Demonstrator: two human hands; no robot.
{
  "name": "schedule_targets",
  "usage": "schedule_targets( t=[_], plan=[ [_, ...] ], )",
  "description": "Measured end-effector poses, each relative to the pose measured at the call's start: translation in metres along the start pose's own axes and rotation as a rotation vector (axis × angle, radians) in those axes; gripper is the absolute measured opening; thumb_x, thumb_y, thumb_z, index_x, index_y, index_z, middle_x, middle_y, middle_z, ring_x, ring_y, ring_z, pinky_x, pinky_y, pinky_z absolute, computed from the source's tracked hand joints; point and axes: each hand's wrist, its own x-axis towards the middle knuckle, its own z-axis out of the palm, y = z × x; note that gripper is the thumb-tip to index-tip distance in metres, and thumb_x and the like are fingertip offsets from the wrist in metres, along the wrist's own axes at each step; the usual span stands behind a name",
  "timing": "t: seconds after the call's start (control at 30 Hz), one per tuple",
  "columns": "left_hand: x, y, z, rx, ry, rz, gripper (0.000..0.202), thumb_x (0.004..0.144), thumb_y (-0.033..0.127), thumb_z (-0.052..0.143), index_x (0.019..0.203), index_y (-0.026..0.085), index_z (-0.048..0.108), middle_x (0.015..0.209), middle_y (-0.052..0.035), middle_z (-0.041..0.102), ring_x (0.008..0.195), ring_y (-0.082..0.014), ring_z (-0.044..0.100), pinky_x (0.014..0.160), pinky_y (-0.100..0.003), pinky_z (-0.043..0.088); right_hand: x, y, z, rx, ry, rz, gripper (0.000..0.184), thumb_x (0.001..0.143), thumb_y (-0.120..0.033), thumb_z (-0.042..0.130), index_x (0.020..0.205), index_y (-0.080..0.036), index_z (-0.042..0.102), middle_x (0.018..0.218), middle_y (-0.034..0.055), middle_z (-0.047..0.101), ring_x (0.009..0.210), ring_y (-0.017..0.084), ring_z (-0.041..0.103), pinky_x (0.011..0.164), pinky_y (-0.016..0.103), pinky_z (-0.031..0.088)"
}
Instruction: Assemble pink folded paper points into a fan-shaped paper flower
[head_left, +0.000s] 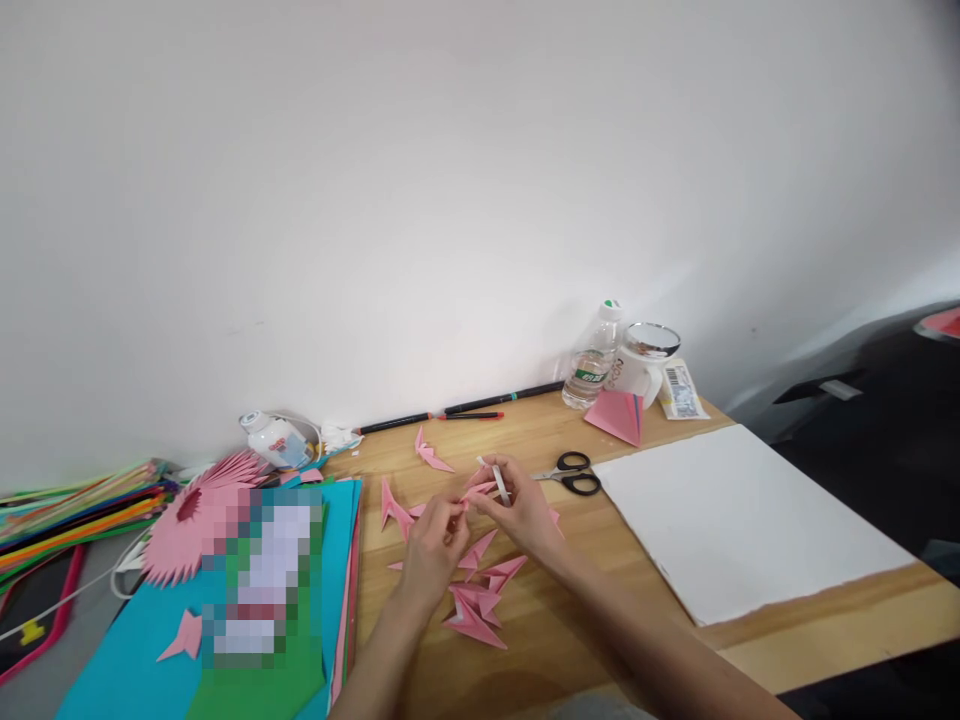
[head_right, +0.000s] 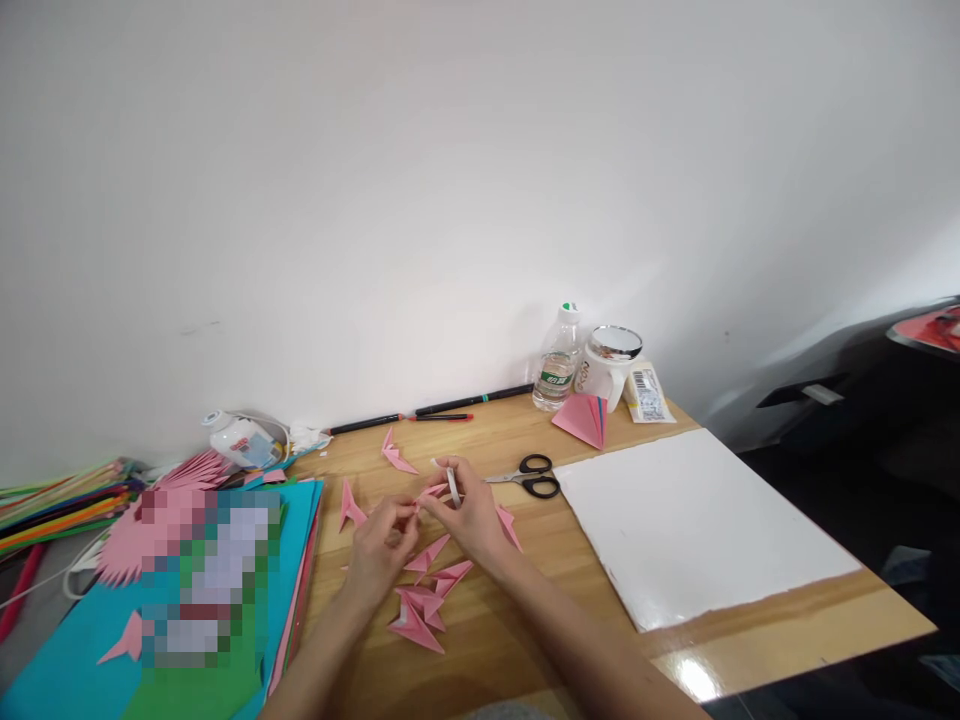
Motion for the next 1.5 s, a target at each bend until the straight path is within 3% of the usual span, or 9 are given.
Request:
schedule_targets(
  t=[0.1, 0.23, 0.37, 0.5, 0.67, 0.83, 1.0, 1.13, 1.5],
  plan=[
    [-0.002, 0.007, 0.006, -0.158, -0.011, -0.089, 0.006, 0.075, 0.023, 0.055, 0.077, 0.019, 0.059, 0.082, -0.0051, 0.065, 0.073, -0.0165, 0.062, 0.061, -0.026, 0.049, 0.002, 0.003, -0.003, 0.032, 0.001, -0.007, 0.040, 0.070, -0.022, 0.062, 0.105, -0.020, 0.043, 0.084, 0.0021, 0.062, 0.072, 0.015, 0.062, 0.069, 0.031, 0.052],
    [0.003, 0.012, 0.006, -0.545, -0.082, -0.415, 0.034, 0.075, 0.034, 0.059, 0.104, 0.019, 0.052, 0.073, -0.0025, 0.067, 0.056, -0.0157, 0.063, 0.051, -0.026, 0.050, 0.004, 0.006, -0.005, 0.056, -0.048, -0.001, 0.046, 0.070, -0.021, 0.061, 0.111, -0.023, 0.040, 0.089, 0.0021, 0.060, 0.073, 0.015, 0.061, 0.066, 0.029, 0.052],
    [0.008, 0.013, 0.000, -0.700, -0.178, -0.578, 0.031, 0.066, 0.038, 0.068, 0.084, 0.014, 0.063, 0.065, -0.0040, 0.069, 0.052, -0.0162, 0.063, 0.049, -0.026, 0.051, 0.002, 0.003, -0.005, 0.017, -0.105, -0.031, 0.039, 0.075, -0.022, 0.058, 0.111, -0.023, 0.045, 0.082, 0.0000, 0.059, 0.067, 0.013, 0.058, 0.063, 0.028, 0.051],
    [0.009, 0.012, -0.008, -0.727, -0.026, -0.652, 0.027, 0.063, 0.036, 0.071, 0.075, 0.013, 0.064, 0.067, -0.0048, 0.070, 0.057, -0.0155, 0.065, 0.055, -0.025, 0.053, 0.004, -0.005, -0.010, -0.091, -0.029, -0.084, 0.017, 0.084, -0.032, 0.050, 0.089, -0.022, 0.062, 0.089, 0.0050, 0.055, 0.068, 0.014, 0.053, 0.053, 0.025, 0.047],
    [0.011, 0.013, -0.012, -0.755, 0.014, -0.667, 0.030, 0.063, 0.037, 0.071, 0.077, 0.013, 0.060, 0.072, -0.0078, 0.072, 0.058, -0.0174, 0.067, 0.057, -0.029, 0.054, 0.008, -0.009, -0.018, -0.293, -0.162, -0.179, 0.024, 0.087, -0.033, 0.048, 0.079, -0.022, 0.067, 0.064, 0.0016, 0.056, 0.062, 0.015, 0.049, 0.058, 0.027, 0.042],
    [0.012, 0.012, -0.011, -0.702, -0.034, -0.633, 0.032, 0.064, 0.038, 0.070, 0.083, 0.013, 0.063, 0.070, -0.0071, 0.072, 0.062, -0.0184, 0.068, 0.061, -0.029, 0.054, 0.004, -0.009, -0.016, -0.401, -0.320, -0.243, 0.021, 0.087, -0.029, 0.048, 0.084, -0.024, 0.068, 0.072, 0.0010, 0.065, 0.067, 0.016, 0.052, 0.064, 0.026, 0.039],
    [0.009, 0.011, -0.009, -0.646, -0.087, -0.558, 0.027, 0.069, 0.038, 0.066, 0.079, 0.013, 0.063, 0.075, -0.0078, 0.072, 0.064, -0.0188, 0.067, 0.056, -0.028, 0.054, 0.004, -0.009, -0.018, -0.446, -0.339, -0.223, 0.017, 0.083, -0.020, 0.049, 0.085, -0.021, 0.066, 0.068, 0.0005, 0.063, 0.061, 0.014, 0.050, 0.058, 0.024, 0.037],
    [0.008, 0.012, -0.005, -0.613, -0.062, -0.525, 0.026, 0.067, 0.037, 0.067, 0.077, 0.013, 0.062, 0.071, -0.0067, 0.071, 0.062, -0.0188, 0.066, 0.056, -0.030, 0.055, 0.005, -0.008, -0.019, -0.462, -0.363, -0.225, 0.015, 0.079, -0.014, 0.050, 0.083, -0.019, 0.064, 0.067, 0.0002, 0.060, 0.060, 0.013, 0.048, 0.055, 0.022, 0.035],
    [0.009, 0.014, -0.005, -0.675, -0.044, -0.518, 0.022, 0.070, 0.034, 0.065, 0.077, 0.013, 0.061, 0.063, -0.0043, 0.069, 0.057, -0.0156, 0.064, 0.056, -0.026, 0.053, 0.003, -0.006, -0.018, -0.473, -0.370, -0.180, 0.008, 0.075, -0.012, 0.053, 0.074, -0.019, 0.049, 0.065, -0.0027, 0.050, 0.055, 0.010, 0.041, 0.052, 0.021, 0.030]
  ],
)
